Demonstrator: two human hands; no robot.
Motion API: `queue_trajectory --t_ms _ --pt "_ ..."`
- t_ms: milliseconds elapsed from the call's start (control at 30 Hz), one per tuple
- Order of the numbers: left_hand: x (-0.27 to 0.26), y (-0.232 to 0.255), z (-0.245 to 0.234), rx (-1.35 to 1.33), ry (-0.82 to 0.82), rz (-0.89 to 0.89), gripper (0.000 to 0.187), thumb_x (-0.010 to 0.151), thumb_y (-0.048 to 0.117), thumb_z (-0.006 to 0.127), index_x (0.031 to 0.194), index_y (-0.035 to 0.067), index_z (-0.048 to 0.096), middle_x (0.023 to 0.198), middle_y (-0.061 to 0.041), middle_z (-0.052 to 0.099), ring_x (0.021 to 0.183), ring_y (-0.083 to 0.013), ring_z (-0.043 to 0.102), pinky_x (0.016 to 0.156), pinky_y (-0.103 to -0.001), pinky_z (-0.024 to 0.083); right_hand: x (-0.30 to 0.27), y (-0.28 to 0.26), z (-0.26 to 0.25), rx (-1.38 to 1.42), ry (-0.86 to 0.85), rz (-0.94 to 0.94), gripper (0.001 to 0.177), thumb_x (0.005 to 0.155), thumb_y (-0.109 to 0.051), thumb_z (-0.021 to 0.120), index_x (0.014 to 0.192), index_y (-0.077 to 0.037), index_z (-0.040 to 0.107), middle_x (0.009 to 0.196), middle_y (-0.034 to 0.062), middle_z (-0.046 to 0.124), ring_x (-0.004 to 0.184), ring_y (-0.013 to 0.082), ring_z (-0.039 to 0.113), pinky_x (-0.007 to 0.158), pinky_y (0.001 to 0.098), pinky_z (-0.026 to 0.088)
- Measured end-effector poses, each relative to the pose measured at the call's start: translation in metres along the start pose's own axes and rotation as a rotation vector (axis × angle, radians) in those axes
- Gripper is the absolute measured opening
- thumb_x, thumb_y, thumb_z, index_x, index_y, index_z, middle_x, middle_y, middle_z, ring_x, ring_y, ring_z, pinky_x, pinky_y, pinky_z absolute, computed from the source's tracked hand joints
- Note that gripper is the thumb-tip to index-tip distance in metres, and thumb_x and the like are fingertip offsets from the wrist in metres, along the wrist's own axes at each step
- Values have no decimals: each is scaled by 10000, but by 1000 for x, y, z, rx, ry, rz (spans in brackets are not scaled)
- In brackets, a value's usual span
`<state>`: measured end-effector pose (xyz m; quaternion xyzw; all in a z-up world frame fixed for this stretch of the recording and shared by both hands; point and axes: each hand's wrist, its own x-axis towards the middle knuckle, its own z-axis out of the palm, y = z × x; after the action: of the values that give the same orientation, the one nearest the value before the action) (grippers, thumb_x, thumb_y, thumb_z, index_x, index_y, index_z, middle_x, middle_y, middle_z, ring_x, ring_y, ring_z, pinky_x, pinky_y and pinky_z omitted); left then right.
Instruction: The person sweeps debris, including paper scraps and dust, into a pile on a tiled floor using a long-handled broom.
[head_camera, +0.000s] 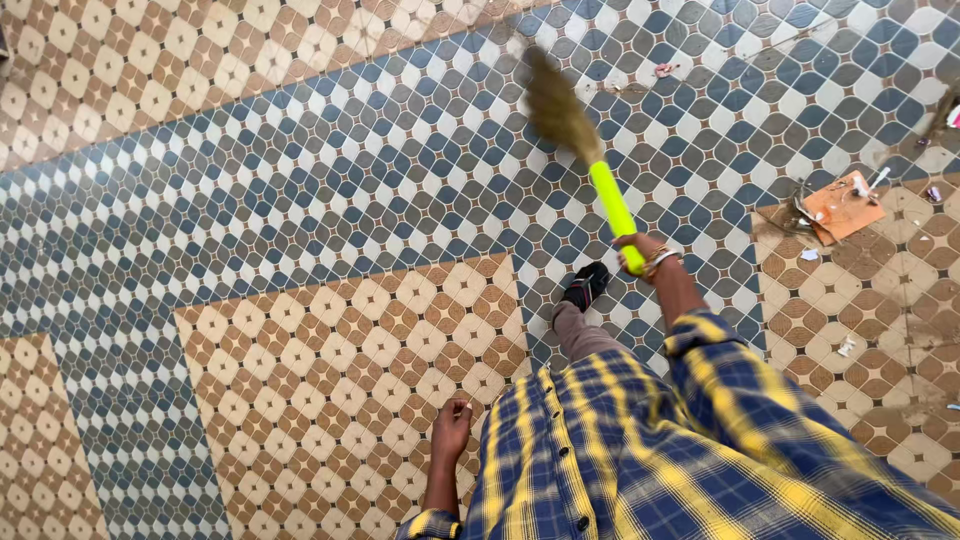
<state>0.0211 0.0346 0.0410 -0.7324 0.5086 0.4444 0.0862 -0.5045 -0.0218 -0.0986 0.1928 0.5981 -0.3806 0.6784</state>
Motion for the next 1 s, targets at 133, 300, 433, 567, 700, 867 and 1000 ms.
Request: queue_trajectory --t_ms 133,300,433,567,700,867,1000 --pt "14 10 -3 3 -33 75 383 924 336 640 1173 48 683 1160 -146 745 1033 -276 729 902 -395 550 -12 -48 -41 198 -13 -96 306 850 -94 739 1040 -103 499 683 10 542 504 104 540 444 243 490" --pt "39 31 -11 5 -17 108 383 934 341 633 1167 43 694 1150 -140 763 1021 -269 741 903 -386 549 -23 -65 -63 220 267 -301 239 859 -12 706 1030 -20 540 701 57 578 530 153 578 465 300 520" --pt "52 49 -14 13 -34 195 367 923 322 642 1155 42 692 1121 -147 756 997 -265 733 877 -388 551 -32 -27 -68 233 315 -475 226 810 53 693 972 25 538 676 84 582 498 202 584 426 376 514" --pt "62 68 -12 15 -133 20 369 939 308 600 1206 60 656 1086 -169 766 904 -345 753 841 -423 563 -37 29 -48 -239 484 -461 251 805 -80 801 943 64 648 703 103 656 509 198 636 450 354 532" --pt "79 82 -11 12 -89 206 358 919 281 622 1161 27 691 1087 -169 766 986 -279 743 871 -390 561 -42 66 -13 -115 310 -372 246 774 -57 771 957 45 642 700 117 646 487 192 614 406 361 506" --pt "104 100 -14 45 -89 338 358 922 288 630 1157 24 689 1101 -158 762 1007 -263 740 875 -384 556 -48 65 -12 -143 200 -172 251 777 -62 803 957 52 670 696 114 665 525 177 628 420 325 507" --pt "120 118 -25 54 -117 242 363 920 291 633 1182 47 690 1086 -168 771 1010 -289 748 894 -396 557 -46 58 -26 127 163 -109 282 781 -18 761 1020 40 624 668 93 608 489 162 584 403 306 466"
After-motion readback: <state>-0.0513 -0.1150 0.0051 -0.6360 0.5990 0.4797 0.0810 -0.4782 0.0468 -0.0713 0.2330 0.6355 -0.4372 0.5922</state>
